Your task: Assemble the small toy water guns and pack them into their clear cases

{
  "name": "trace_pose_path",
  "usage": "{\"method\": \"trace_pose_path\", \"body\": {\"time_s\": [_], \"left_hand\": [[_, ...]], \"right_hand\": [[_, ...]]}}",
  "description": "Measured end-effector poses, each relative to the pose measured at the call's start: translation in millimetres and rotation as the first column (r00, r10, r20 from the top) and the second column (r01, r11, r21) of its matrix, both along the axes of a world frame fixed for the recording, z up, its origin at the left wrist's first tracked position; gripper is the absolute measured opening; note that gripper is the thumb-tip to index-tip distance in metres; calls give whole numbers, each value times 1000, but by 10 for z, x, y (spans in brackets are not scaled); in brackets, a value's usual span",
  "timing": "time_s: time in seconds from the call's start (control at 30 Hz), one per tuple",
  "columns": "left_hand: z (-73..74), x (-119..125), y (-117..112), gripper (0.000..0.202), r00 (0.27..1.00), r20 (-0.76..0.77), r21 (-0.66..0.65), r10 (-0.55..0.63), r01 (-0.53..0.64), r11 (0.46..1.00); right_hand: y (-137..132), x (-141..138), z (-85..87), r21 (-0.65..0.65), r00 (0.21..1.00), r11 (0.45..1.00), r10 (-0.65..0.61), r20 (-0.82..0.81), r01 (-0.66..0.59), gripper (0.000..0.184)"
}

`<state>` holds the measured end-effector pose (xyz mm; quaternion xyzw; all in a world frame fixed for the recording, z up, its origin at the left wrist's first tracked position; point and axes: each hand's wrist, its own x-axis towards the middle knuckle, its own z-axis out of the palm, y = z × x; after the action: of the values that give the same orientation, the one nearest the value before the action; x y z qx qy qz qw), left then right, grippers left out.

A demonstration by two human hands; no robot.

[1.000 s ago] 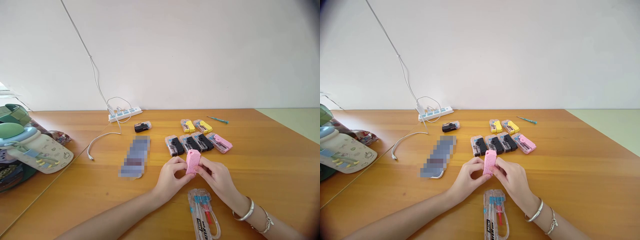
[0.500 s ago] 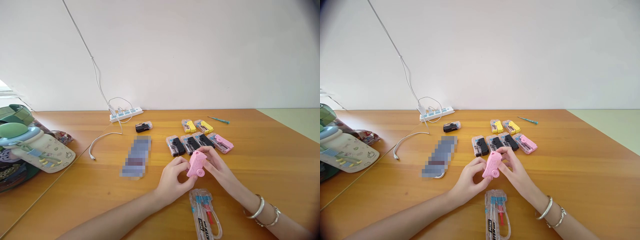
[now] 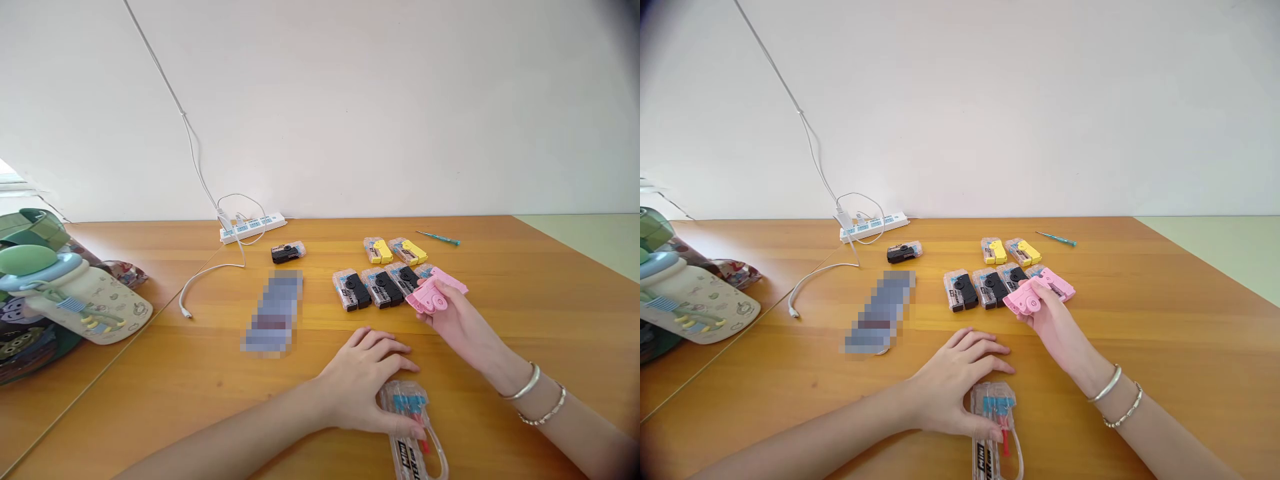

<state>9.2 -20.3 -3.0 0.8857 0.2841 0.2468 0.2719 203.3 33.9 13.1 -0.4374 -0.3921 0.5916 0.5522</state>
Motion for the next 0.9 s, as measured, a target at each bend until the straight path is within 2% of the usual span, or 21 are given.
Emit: {"method": "trace_pose_path", "body": {"time_s": [0.1,0.23,0.33,0.43,0.5,0.6,0.67,0.73,0.9], "left_hand": [[6,-5,2,47,999,-17,-16,38,-38,999],[50,-17,26,37,1000,18,-72,13,-11,997],[57,-18,46,36,998,61,-189,34,-22,982],[20,-19,68,35,981,156,-387,118,-49,921],[-18,-19,93,35,937,274,-512,216,-48,858],[-68,-17,150,39,805,428,-612,410,-76,788],[-80,-16,189,40,708,500,-645,498,-79,760],[-67,-18,215,38,646,542,-673,537,-48,738],[5,-31,207,32,633,530,-704,564,-43,709]], "right_hand": [[3,5,-24,-33,1000,999,8,18,-8,23],[-21,11,-57,1,995,996,93,44,-93,22],[-22,19,-89,-28,991,991,133,25,-132,21],[-12,13,-119,-65,988,986,152,-18,-153,22],[-13,-2,-128,-79,989,987,138,-44,-141,25],[-45,-32,-121,-81,989,987,137,-53,-141,35],[-86,-51,-103,-74,979,977,201,-24,-202,40],[-131,-66,-79,-66,952,952,303,37,-300,42],[-203,-92,-56,-47,837,857,511,195,-513,40]]}}
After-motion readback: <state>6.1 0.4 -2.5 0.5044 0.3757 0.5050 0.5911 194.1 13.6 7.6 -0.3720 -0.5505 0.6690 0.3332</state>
